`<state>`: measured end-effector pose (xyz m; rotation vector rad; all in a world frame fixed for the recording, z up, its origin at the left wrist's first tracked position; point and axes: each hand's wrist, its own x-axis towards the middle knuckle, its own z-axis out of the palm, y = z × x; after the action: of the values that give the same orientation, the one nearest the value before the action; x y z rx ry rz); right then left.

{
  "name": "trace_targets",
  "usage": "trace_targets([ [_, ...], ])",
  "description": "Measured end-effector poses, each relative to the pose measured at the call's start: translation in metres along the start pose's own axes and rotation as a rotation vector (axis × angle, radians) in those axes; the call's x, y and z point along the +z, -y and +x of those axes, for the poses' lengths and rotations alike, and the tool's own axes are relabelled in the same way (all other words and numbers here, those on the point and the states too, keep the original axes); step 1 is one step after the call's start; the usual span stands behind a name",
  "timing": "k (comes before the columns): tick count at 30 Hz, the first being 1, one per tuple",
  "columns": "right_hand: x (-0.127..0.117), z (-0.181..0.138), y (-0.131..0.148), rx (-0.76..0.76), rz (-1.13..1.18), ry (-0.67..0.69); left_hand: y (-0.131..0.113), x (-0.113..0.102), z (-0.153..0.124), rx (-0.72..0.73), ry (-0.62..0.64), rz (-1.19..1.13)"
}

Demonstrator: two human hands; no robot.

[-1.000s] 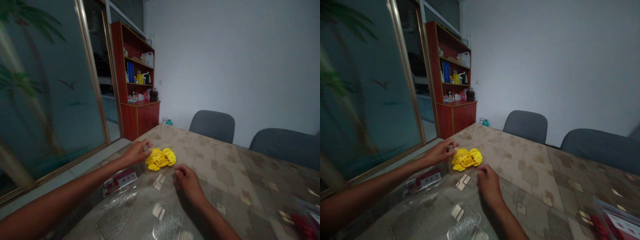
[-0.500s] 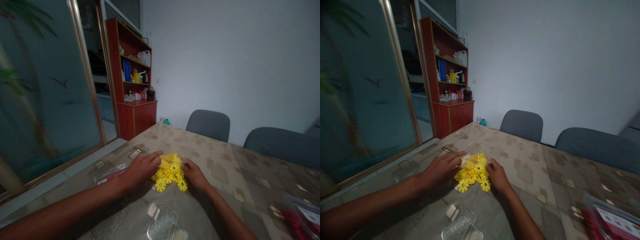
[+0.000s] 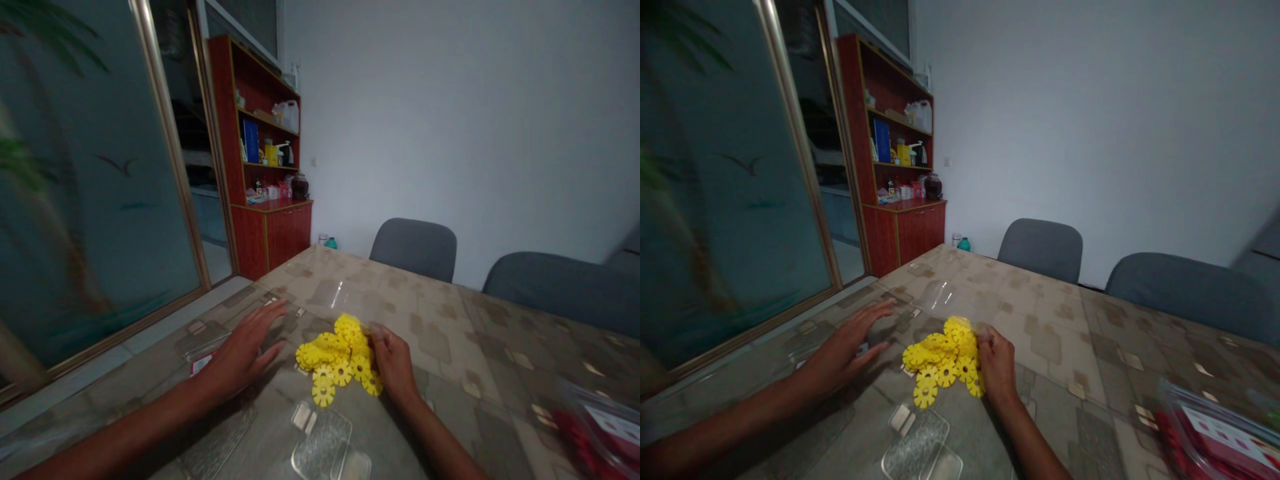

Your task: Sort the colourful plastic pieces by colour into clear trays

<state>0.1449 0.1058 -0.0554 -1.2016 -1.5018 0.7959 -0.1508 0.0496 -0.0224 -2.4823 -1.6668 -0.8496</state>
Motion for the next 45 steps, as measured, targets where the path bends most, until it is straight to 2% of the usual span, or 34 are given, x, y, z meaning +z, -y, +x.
trace_targets([
  [4, 0.008, 0.002, 0.001, 0.061, 0.018, -0.026, 0.019, 0.003, -0.018, -0.149, 0.207, 0.200],
  [6, 0.007, 0.007, 0.001, 0.109, 0.031, -0.018, 0.024, 0.001, -0.027, -0.209, 0.270, 0.244],
  [10, -0.011, 0.029, 0.001, 0.246, 0.002, 0.036, 0.031, -0.005, -0.042, -0.260, 0.301, 0.277],
  [15, -0.040, 0.073, -0.005, 0.420, -0.131, 0.096, 0.032, -0.014, -0.049, -0.289, 0.330, 0.321],
  [17, -0.043, 0.088, -0.010, 0.453, -0.181, 0.086, 0.024, -0.016, -0.046, -0.263, 0.335, 0.303],
  [20, -0.039, 0.103, -0.015, 0.445, -0.228, 0.050, 0.005, -0.014, -0.037, -0.146, 0.351, 0.198],
  [23, -0.029, 0.111, -0.017, 0.387, -0.228, 0.014, -0.015, -0.004, -0.026, -0.063, 0.401, 0.067],
  [27, -0.024, 0.109, -0.017, 0.303, -0.194, -0.020, -0.034, 0.022, -0.015, -0.065, 0.481, -0.062],
  [30, -0.029, 0.093, -0.017, 0.232, -0.172, -0.037, -0.044, 0.044, -0.008, -0.100, 0.504, -0.066],
  [33, -0.040, 0.062, -0.013, 0.151, -0.150, -0.007, -0.050, 0.066, 0.000, -0.096, 0.447, -0.029],
  [36, -0.060, 0.018, -0.003, 0.074, -0.139, 0.067, -0.053, 0.083, 0.009, -0.073, 0.337, 0.021],
  [39, -0.097, -0.030, 0.008, 0.028, -0.161, 0.098, -0.056, 0.091, 0.016, -0.049, 0.260, 0.051],
  [41, -0.136, -0.060, 0.009, 0.015, -0.254, 0.034, -0.061, 0.089, 0.019, 0.014, 0.189, 0.047],
  [45, -0.237, -0.102, -0.009, 0.058, -0.584, -0.234, -0.089, 0.079, 0.021, 0.197, 0.028, -0.115],
])
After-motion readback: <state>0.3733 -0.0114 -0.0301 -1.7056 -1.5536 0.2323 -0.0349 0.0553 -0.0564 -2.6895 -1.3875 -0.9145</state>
